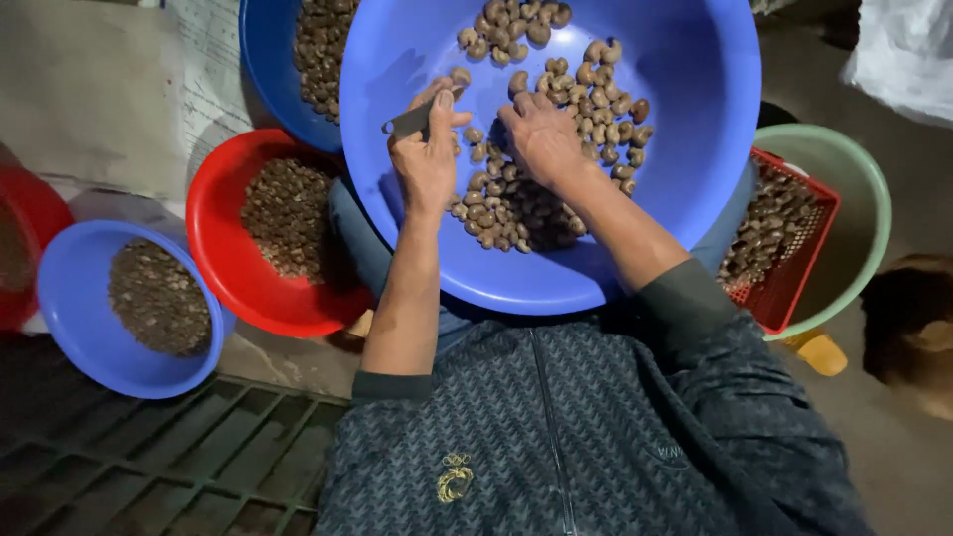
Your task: Peeling the outer layer of nuts using a small hand tool and sorting them into different colored basins.
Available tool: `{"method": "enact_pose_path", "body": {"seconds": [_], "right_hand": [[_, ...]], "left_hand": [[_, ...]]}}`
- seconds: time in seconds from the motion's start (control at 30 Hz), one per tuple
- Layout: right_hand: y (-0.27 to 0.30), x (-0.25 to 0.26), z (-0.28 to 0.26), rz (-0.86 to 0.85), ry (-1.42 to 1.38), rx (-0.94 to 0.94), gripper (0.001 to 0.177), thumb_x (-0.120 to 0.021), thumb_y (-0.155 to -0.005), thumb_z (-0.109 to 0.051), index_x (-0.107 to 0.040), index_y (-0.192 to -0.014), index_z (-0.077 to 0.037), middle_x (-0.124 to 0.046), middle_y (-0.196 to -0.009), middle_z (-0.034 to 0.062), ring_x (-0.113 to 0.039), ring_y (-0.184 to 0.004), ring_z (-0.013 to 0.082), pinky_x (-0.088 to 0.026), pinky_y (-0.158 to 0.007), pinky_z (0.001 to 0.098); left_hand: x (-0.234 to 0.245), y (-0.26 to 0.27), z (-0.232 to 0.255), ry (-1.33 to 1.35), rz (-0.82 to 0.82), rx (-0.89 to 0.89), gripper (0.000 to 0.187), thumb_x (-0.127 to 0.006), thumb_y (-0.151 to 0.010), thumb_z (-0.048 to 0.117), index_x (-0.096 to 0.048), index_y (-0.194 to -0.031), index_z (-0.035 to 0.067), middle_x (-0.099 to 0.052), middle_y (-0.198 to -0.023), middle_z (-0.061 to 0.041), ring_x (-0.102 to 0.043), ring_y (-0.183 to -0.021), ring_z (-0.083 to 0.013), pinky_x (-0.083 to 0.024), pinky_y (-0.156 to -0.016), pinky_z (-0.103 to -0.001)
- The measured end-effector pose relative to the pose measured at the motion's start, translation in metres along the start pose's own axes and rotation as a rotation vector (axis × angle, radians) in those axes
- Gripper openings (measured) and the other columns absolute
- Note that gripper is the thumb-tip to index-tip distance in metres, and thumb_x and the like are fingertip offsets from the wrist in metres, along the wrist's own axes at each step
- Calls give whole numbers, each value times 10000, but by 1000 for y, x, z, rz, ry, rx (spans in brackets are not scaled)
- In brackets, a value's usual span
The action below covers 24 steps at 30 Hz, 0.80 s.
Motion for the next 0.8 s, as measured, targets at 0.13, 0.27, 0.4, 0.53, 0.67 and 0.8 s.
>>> {"method": "enact_pose_path", "body": {"seconds": [0.13, 0.27, 0.4, 0.53, 0.67, 0.8], "right_hand": [[-2, -15, 5, -25, -21, -36, 252, -636, -857, -120, -606, -1103, -78, -639, -1140, 174, -660, -946, 359, -565, -674, 451], [-13, 27, 0, -278, -687, -494, 185, -693, -1000, -189, -630, -1118, -60, -724, -1031, 118, -703, -873, 261, -587, -832, 445], [-5, 53, 2, -162, -1398, -553, 301, -627, -999, -93, -595, -1261, 51, -700, -1047, 144, -723, -824, 182, -654, -683, 260], [2, 88, -7, -84, -1683, -643, 322, -620, -997, -75, -574, -1287, 56, -670, -1044, 134, -729, -855, 188, -645, -724, 272], [8, 90, -9, -26, -1739, -562, 402, -615, -1022, -81, -521, -1382, 70, -676, -1024, 112, -720, -868, 174, -632, -765, 269], [8, 85, -10, -67, -1679, -567, 372, -629, -999, -81, -551, -1338, 53, -683, -1034, 133, -723, -870, 185, -668, -794, 303]], "left_hand": [[0, 2, -1, 30, -1, 64, 274, -625, -1003, 218, -735, -1163, 25, -779, -771, -84, -561, -532, -86, -462, -462, -229], [0, 4, -7, 10, -23, 178, 290, -641, -989, 267, -744, -1183, 78, -803, -808, -63, -619, -574, -82, -510, -495, -213], [-5, 3, -2, 87, -116, 41, 269, -657, -1005, 243, -751, -1166, 49, -806, -972, -102, -739, -800, -121, -596, -649, -236], [-12, 4, 19, 171, -308, -95, 228, -633, -1036, 160, -717, -1165, -8, -732, -1211, -105, -701, -1036, -190, -631, -840, -297], [-15, 6, 14, 181, -364, -112, 214, -629, -1041, 127, -716, -1153, -33, -720, -1239, -114, -691, -1091, -201, -601, -902, -286], [-12, 6, 10, 236, -284, -6, 235, -632, -1034, 150, -712, -1181, -15, -762, -1137, -77, -722, -958, -141, -641, -819, -261]]}}
Point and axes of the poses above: each hand's wrist, its own y-axis away from the middle knuckle, its own x-axis out of the back of the hand, z = x × y, the point moved 4 cm from there along -y, towards the middle knuckle
